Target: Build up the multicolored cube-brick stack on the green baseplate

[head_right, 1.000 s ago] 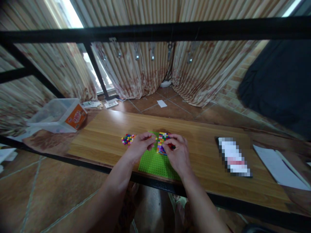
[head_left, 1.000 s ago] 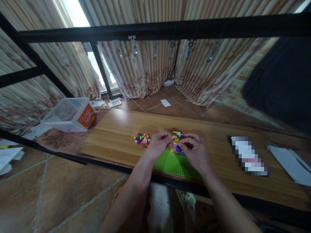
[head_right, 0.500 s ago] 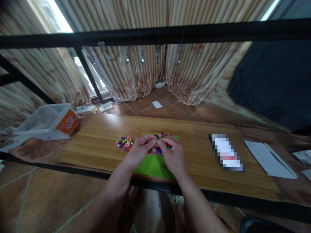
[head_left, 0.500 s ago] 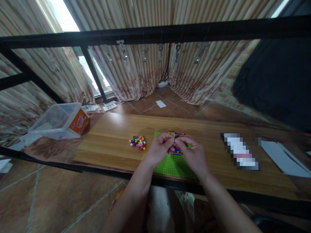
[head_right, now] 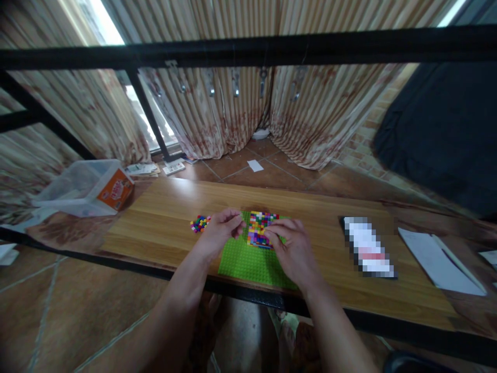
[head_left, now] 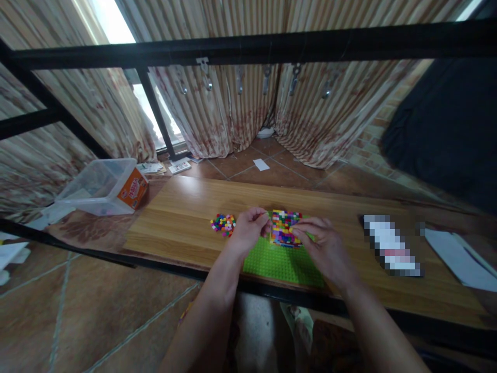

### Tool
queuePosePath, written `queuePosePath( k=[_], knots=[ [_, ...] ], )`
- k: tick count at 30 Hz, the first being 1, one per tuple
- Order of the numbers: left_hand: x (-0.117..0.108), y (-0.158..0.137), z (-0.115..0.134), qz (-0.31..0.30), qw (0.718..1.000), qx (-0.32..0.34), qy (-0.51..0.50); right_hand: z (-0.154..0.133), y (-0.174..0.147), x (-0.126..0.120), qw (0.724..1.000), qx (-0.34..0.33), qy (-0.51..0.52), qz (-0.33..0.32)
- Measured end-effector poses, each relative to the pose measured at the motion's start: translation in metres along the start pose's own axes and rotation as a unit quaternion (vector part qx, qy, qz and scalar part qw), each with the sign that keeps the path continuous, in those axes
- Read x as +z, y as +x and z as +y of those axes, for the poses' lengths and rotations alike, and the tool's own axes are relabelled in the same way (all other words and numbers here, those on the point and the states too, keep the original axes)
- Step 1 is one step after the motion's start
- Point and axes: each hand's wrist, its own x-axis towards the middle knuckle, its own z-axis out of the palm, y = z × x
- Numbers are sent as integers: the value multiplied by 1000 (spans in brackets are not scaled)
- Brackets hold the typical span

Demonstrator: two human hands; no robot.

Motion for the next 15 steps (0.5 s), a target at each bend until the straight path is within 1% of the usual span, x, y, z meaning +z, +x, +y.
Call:
queuePosePath(
  k=[3,7,11,15],
  knots=[
    [-1,0,3,11,1000,-4,2,0,-5,3,999,-30,-23,-7],
    [0,-1,4,12,1000,-3,3,2,-5,13,998,-50,-47,5],
    [0,-1,3,11,1000,-1,4,6,-1,21,997,-51,-55,23],
    [-2,1,-2,7,1000,2,5,8,1,24,997,-40,-59,42]
  ],
)
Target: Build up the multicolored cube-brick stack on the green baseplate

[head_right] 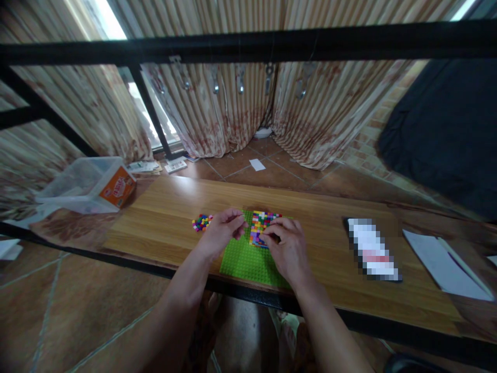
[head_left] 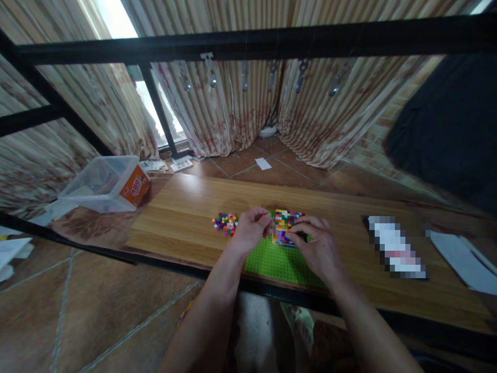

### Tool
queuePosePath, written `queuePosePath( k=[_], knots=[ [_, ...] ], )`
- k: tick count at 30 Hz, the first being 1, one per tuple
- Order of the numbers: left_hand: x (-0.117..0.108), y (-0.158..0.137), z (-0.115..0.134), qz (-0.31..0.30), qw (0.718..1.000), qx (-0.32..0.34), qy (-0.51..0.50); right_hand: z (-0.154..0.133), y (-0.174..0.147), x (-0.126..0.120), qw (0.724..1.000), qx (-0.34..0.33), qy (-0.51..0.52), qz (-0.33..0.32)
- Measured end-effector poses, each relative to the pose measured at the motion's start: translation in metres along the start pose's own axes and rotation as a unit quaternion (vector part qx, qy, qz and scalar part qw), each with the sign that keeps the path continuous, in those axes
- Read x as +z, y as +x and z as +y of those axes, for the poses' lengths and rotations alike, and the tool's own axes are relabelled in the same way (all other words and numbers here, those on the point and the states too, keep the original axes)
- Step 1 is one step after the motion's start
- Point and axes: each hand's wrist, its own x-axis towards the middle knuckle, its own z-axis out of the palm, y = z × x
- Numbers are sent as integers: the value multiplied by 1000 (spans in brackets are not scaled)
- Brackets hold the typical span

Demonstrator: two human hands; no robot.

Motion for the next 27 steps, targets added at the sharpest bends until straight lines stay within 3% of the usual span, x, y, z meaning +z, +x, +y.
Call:
queuePosePath(
  k=[16,21,27],
  knots=[
    [6,-3,-10,-43,999,-7,12,0,-4,3,1000,-16,-10,0],
    [11,-6,-9,-64,998,-19,0,-12,-3,-6,998,34,49,29],
    [20,-10,-9,-112,993,-9,-31,-23,2,-12,977,127,170,16]
  ],
)
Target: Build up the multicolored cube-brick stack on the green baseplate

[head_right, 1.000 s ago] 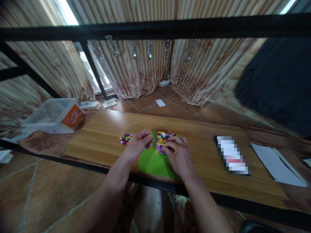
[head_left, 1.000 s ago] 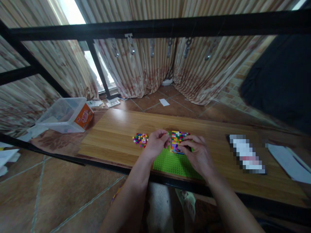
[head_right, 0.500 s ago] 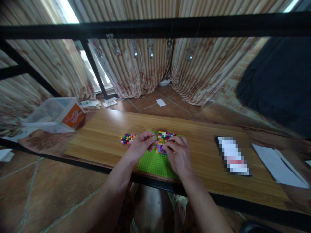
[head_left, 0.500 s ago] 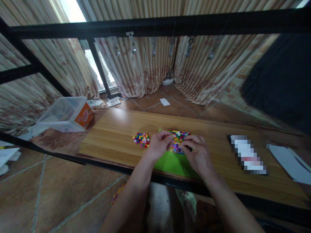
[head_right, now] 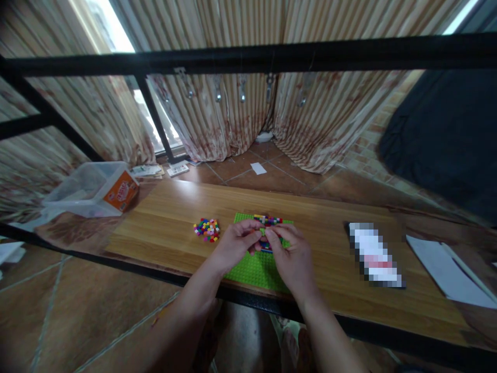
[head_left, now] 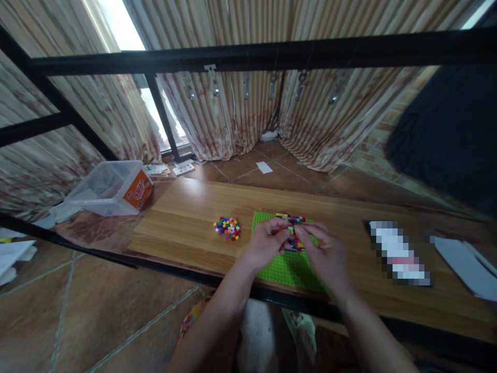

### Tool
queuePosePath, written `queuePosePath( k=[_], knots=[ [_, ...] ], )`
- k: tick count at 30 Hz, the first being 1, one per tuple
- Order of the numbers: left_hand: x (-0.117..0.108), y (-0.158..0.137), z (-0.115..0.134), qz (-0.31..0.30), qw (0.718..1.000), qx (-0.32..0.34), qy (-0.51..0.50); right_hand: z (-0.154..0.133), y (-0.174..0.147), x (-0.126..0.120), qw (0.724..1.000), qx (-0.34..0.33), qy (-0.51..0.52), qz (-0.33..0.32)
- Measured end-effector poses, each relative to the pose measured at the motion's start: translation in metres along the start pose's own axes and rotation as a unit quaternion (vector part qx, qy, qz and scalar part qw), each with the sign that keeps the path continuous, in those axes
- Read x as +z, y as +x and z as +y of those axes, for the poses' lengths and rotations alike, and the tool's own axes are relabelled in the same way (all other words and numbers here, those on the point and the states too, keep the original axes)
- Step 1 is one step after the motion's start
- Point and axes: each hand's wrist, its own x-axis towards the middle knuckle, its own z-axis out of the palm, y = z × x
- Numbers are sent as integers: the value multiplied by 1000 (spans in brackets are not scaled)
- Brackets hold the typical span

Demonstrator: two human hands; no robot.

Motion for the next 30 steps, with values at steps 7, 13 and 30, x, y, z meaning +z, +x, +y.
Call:
queuePosePath(
  k=[7,13,30],
  knots=[
    [10,0,-6,-6,999,30,16,0,0,0,995,77,59,3],
    [1,1,4,64,998,13,23,9,3,-18,997,-16,-77,-15],
    [-11,2,10,147,986,-49,-59,22,7,-11,967,-156,-194,-59]
  ],
)
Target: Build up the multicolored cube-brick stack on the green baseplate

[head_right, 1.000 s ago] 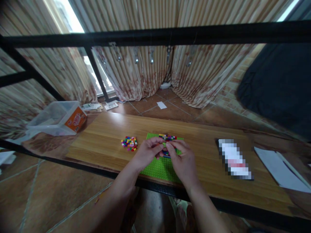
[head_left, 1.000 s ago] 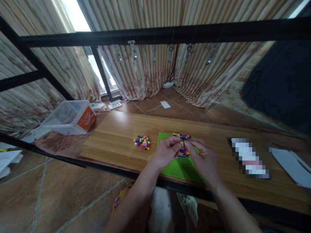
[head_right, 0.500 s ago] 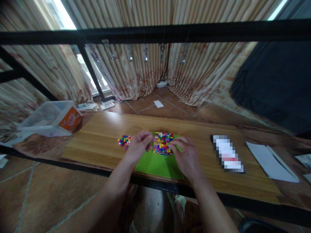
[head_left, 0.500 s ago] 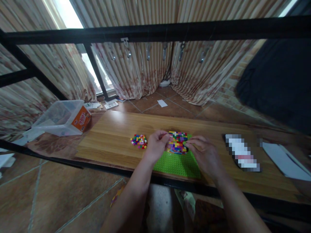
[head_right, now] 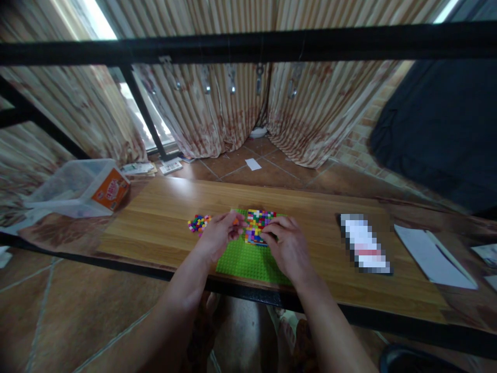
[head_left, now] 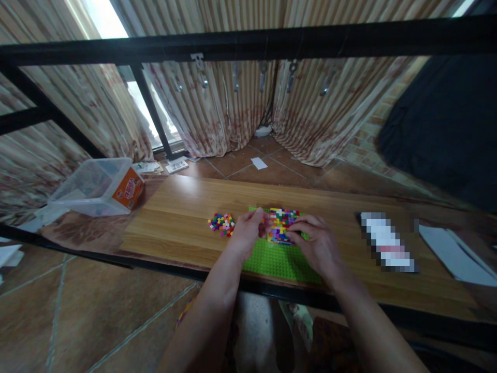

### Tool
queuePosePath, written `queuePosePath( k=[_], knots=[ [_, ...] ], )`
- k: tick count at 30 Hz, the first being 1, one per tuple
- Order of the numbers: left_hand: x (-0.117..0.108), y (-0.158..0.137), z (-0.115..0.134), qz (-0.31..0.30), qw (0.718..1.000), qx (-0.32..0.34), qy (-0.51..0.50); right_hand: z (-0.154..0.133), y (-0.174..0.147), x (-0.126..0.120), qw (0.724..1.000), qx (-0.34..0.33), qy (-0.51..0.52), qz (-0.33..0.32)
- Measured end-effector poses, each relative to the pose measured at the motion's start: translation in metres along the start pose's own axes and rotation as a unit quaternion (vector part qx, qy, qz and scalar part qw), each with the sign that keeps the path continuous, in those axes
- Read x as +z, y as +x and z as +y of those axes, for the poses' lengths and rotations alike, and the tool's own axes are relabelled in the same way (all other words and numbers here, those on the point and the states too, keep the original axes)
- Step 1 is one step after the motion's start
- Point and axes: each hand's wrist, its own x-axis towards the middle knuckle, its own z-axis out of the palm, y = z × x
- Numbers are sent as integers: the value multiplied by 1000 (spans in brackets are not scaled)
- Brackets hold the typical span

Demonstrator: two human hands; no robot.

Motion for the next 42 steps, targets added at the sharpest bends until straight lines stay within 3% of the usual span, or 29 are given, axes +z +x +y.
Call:
queuePosePath(
  k=[5,9,17,26,34,42],
  knots=[
    [-1,-3,5,-17,997,-40,-71,0,-2,5,998,45,46,22],
    [-1,-4,4,-31,995,-37,-83,1,-3,7,998,39,53,25],
    [-2,-4,2,-47,996,-24,-67,3,-6,11,1000,-9,-19,7],
    [0,-9,5,-49,998,-29,7,-1,-14,14,996,1,-87,31],
    [7,-8,1,-57,996,-1,70,-16,-12,-4,995,57,30,75],
    [21,-18,-1,-111,992,-10,56,-25,-13,-10,994,35,90,55]
  ],
)
